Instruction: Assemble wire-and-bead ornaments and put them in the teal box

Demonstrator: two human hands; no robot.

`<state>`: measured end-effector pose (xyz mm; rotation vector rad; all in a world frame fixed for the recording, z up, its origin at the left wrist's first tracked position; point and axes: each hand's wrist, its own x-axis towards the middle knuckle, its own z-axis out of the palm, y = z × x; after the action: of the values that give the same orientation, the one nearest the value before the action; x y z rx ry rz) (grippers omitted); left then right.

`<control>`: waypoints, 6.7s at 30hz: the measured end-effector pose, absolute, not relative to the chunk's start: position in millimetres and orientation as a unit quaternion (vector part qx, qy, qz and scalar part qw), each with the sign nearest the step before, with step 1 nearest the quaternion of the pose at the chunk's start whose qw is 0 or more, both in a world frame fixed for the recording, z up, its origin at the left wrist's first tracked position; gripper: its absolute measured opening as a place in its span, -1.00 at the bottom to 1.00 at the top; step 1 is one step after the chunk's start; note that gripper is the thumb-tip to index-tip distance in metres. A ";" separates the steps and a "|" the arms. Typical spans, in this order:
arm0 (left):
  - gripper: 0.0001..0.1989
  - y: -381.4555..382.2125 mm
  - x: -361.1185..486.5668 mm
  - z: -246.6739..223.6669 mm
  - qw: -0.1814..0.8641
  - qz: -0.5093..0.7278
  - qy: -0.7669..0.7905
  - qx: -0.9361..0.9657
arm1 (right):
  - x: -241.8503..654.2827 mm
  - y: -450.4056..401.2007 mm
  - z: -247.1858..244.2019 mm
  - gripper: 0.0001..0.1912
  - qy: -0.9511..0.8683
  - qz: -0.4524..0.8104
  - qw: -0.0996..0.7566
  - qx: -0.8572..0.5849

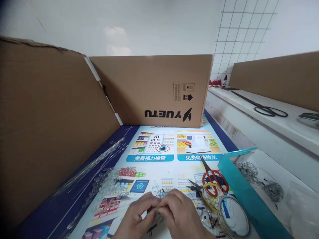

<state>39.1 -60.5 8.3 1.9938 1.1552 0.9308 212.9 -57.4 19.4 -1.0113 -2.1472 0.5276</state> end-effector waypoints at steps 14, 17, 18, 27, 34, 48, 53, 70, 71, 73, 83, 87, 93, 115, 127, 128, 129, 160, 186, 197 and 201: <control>-0.83 -62.9 40.1 8.7 0.243 0.342 0.470 0.776 | 212.9 -58.5 7.8 -0.83 -0.823 0.134 0.402 -0.379; -0.81 -62.7 41.1 7.6 0.218 0.342 0.465 0.787 | 212.5 -59.4 7.1 -0.83 -0.834 0.092 0.390 -0.379; -0.81 -62.7 41.5 7.0 0.210 0.342 0.465 0.789 | 212.2 -59.9 7.4 -0.83 -0.837 0.082 0.387 -0.378; -0.82 -64.7 45.9 1.9 0.214 0.367 0.468 0.775 | 206.6 -61.3 5.3 -0.85 -0.821 0.072 0.393 -0.407; -0.84 -63.7 43.5 -3.2 0.334 0.406 0.473 0.707 | 206.5 -60.0 2.4 -0.83 -0.806 0.140 0.388 -0.425; -0.86 -60.3 36.7 -6.0 0.557 0.406 0.430 0.583 | 211.1 -60.7 7.5 -0.83 -0.803 0.189 0.356 -0.438; -0.84 -59.5 36.5 -1.6 0.553 0.397 0.424 0.598 | 213.0 -58.8 7.8 -0.83 -0.798 0.179 0.375 -0.436; -0.87 -55.0 37.7 -6.1 0.564 0.401 0.459 0.557 | 203.3 -59.1 2.5 -0.88 -0.442 0.743 0.388 -0.321; -0.88 -55.6 37.4 -5.4 0.554 0.400 0.461 0.566 | 203.4 -59.0 3.4 -0.86 -0.449 0.747 0.370 -0.321; -0.90 -56.9 36.8 -3.5 0.526 0.392 0.470 0.590 | 204.1 -58.2 5.3 -0.83 -0.462 0.738 0.340 -0.354; -0.83 -60.4 36.8 -0.9 0.412 0.344 0.430 0.726 | 223.0 -48.4 6.2 -0.86 -0.534 0.714 0.158 -0.424; -0.91 -60.3 37.3 -5.4 0.518 0.398 0.435 0.619 | 221.4 -48.8 3.9 -0.84 -0.519 0.711 0.218 -0.421; -0.74 -58.2 47.3 -19.4 0.635 0.533 0.426 0.362 | 207.3 -50.5 -14.2 -0.63 -0.423 0.732 0.354 -0.400; -0.68 -55.8 54.9 -17.3 0.600 0.543 0.442 0.388 | 198.3 -56.1 -26.3 -0.58 -0.377 0.733 0.472 -0.312; -0.76 -66.4 54.9 -5.0 0.433 0.535 0.529 0.496 | 207.9 -52.3 4.0 -0.55 -0.702 0.472 0.386 -0.368; -0.80 -68.5 53.8 -4.7 0.370 0.533 0.540 0.536 | 207.0 -52.6 3.4 -0.51 -0.687 0.486 0.391 -0.373; -0.83 -70.2 52.9 -4.8 0.318 0.534 0.542 0.566 | 206.1 -53.1 1.4 -0.49 -0.662 0.510 0.399 -0.377; -0.72 -67.9 56.4 -25.6 0.529 0.553 0.420 0.488 | 199.7 -58.1 -2.3 -0.88 -0.592 0.500 0.422 -0.470; -0.66 -59.8 40.4 -12.0 0.174 0.450 0.390 0.784 | 211.8 -55.9 -1.9 -0.77 -0.849 -0.038 0.442 -0.287; -0.92 -66.1 53.0 -18.4 0.194 0.462 0.483 0.718 | 209.5 -60.0 1.3 -0.79 -0.819 0.034 0.456 -0.348; -0.96 -65.2 53.3 -16.5 0.209 0.453 0.505 0.704 | 211.4 -58.6 3.2 -0.82 -0.811 0.052 0.465 -0.350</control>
<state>53.3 -65.2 -16.5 1.9588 1.4056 1.2602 211.4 -58.6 3.2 -0.8591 -1.9924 0.1284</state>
